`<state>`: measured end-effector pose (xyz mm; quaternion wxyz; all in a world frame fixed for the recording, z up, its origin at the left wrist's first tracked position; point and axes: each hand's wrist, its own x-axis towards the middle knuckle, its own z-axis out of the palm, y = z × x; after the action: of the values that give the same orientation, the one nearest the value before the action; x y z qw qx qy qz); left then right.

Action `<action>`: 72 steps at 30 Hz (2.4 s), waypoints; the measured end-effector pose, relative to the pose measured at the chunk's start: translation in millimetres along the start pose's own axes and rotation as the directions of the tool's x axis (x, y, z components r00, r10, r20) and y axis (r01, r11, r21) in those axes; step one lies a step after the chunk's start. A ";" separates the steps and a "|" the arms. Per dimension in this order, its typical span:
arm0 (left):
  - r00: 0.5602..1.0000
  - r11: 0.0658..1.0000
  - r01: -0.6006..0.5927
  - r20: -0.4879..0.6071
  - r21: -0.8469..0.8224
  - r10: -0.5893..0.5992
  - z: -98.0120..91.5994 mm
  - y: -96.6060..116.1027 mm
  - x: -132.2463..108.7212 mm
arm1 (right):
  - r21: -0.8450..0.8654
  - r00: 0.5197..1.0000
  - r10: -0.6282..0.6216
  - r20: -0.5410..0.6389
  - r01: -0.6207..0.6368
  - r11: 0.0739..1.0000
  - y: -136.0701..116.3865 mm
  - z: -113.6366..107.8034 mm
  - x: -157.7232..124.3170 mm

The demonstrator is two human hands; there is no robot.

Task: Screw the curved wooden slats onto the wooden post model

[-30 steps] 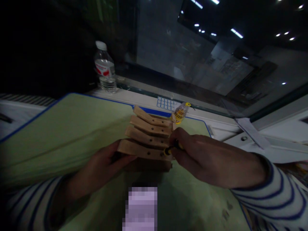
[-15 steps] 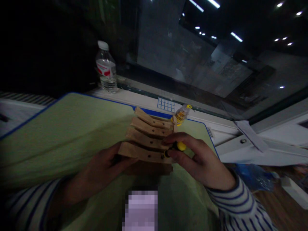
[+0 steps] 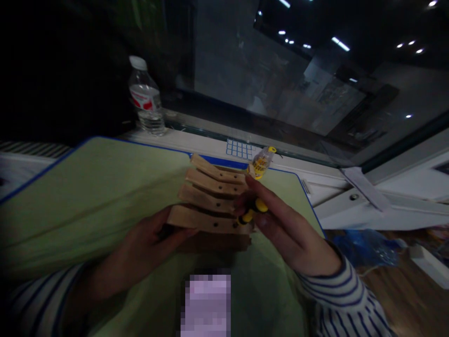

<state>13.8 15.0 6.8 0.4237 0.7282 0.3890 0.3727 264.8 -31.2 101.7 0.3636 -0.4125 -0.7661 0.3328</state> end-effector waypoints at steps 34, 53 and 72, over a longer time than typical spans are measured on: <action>1.000 0.994 0.009 -0.015 -0.110 -0.011 -2.8 -4.4 -4.5 | -0.079 0.918 -0.162 -0.361 0.143 0.987 18.8 21.5 -3.9; 0.999 0.999 0.028 -0.028 -0.027 -0.029 -3.6 -5.8 -2.5 | -0.121 0.910 -0.295 -0.291 0.271 0.955 28.9 24.4 -1.7; 0.993 0.991 0.115 -0.026 0.069 -0.113 -9.0 -0.9 -3.3 | -0.040 0.913 -0.222 -0.343 0.222 0.974 26.7 28.3 -4.3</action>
<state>4.4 15.3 8.6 0.4141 0.7150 0.4475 0.3421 253.4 -29.3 64.3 0.5278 -0.3748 -0.7323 0.2115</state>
